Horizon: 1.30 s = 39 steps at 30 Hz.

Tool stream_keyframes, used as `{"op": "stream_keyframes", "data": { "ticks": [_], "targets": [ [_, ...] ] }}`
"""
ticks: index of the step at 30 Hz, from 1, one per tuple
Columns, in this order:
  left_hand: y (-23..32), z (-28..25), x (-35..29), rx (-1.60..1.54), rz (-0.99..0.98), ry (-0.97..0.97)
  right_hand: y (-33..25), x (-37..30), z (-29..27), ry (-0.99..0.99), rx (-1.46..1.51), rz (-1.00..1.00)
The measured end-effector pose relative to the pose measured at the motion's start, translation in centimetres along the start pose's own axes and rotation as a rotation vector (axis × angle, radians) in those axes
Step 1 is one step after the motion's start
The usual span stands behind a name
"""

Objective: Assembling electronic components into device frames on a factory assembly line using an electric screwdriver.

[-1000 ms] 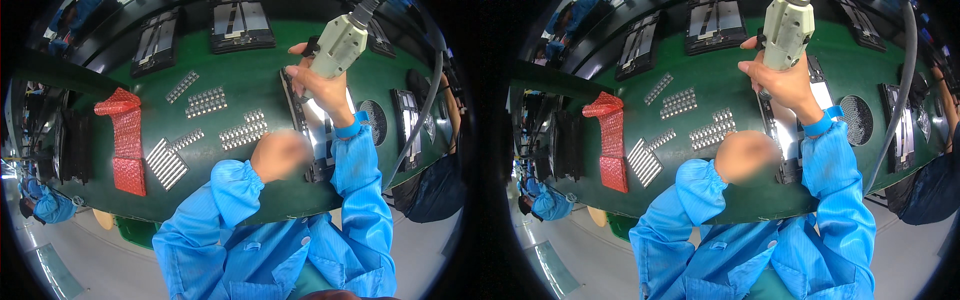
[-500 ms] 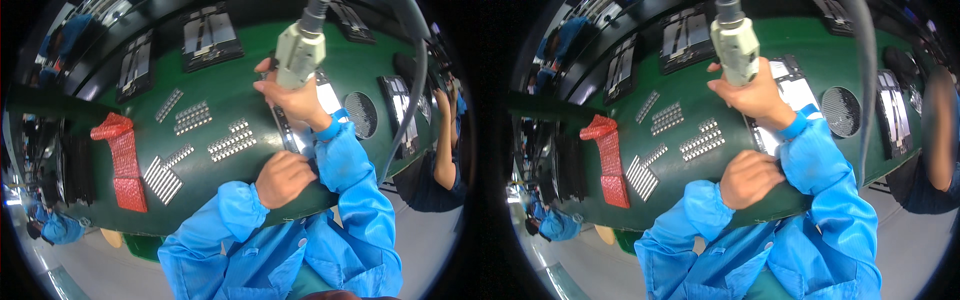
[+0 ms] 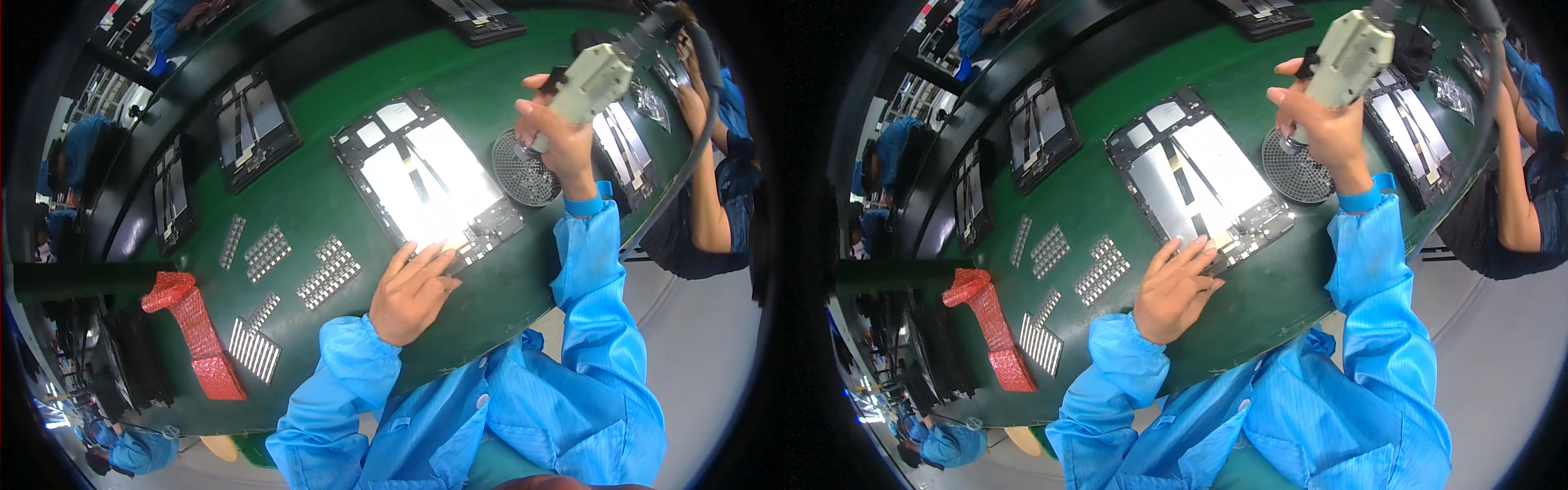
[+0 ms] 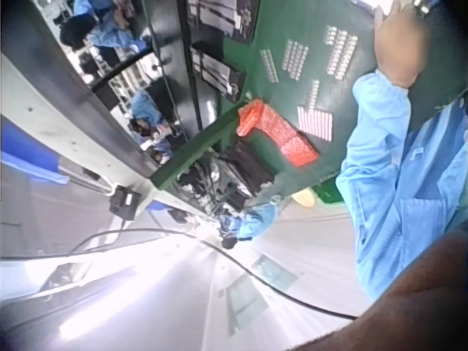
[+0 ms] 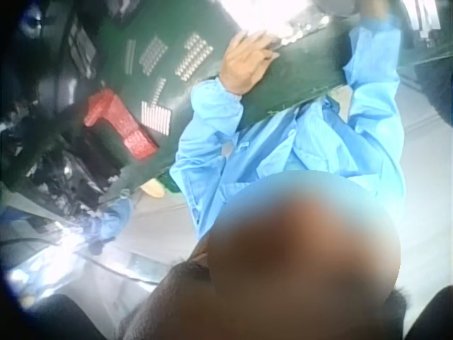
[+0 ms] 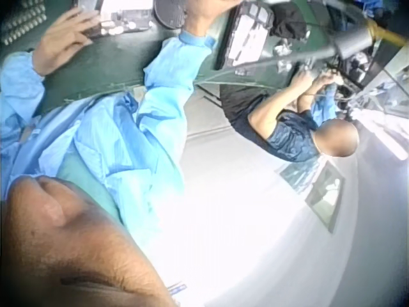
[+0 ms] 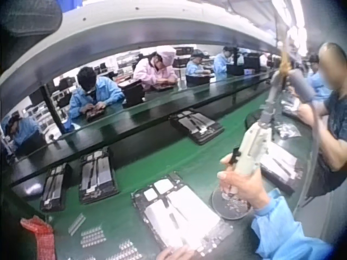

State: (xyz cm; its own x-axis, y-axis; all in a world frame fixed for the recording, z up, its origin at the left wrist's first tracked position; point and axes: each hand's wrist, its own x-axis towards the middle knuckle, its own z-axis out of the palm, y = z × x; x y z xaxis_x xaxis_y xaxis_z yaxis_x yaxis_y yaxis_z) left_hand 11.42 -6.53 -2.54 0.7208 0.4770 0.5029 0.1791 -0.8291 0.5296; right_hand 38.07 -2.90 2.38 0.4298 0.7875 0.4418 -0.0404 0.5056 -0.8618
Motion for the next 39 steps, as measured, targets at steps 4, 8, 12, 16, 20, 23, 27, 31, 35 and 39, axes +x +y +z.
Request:
{"op": "stream_keyframes", "data": {
  "ticks": [4,8,12,16,20,23,27,31,35,39],
  "targets": [
    [1.1,-1.6,0.2,-0.183,-0.246,0.100,1.0,0.0,-0.3,0.027,-0.146,0.058],
    [0.1,-1.3,-1.1,-0.332,-0.583,0.298,1.3,0.4,-0.3,-0.014,-0.166,0.090],
    [-0.5,-1.9,-1.1,-0.656,-0.793,0.373,1.5,0.3,-0.1,-0.029,-0.192,0.123],
    [-1.2,-2.4,-1.0,-0.752,-0.765,0.408,1.7,0.1,-0.6,-0.031,-0.171,0.127],
    [-1.0,-3.0,-1.5,-0.763,-0.872,0.439,2.1,-0.1,-0.2,-0.053,-0.163,0.124],
    [-1.2,-3.5,-1.5,-0.719,-0.968,0.379,2.2,-0.1,0.0,-0.025,-0.237,0.083],
    [-0.9,-3.6,-0.2,-0.808,-0.979,0.225,-0.1,-0.6,0.9,-0.038,-0.014,-0.027],
    [-1.7,-2.3,0.2,-0.831,-0.962,0.192,-1.7,-2.3,4.5,-0.190,0.101,-0.023],
    [-2.7,-1.6,0.1,-0.594,-0.814,0.197,-2.9,-4.6,8.0,-0.305,0.127,0.051],
    [-3.1,-1.7,0.7,-0.602,-0.890,0.224,-2.6,-6.3,10.2,-0.430,0.012,0.113]
  ]
}}
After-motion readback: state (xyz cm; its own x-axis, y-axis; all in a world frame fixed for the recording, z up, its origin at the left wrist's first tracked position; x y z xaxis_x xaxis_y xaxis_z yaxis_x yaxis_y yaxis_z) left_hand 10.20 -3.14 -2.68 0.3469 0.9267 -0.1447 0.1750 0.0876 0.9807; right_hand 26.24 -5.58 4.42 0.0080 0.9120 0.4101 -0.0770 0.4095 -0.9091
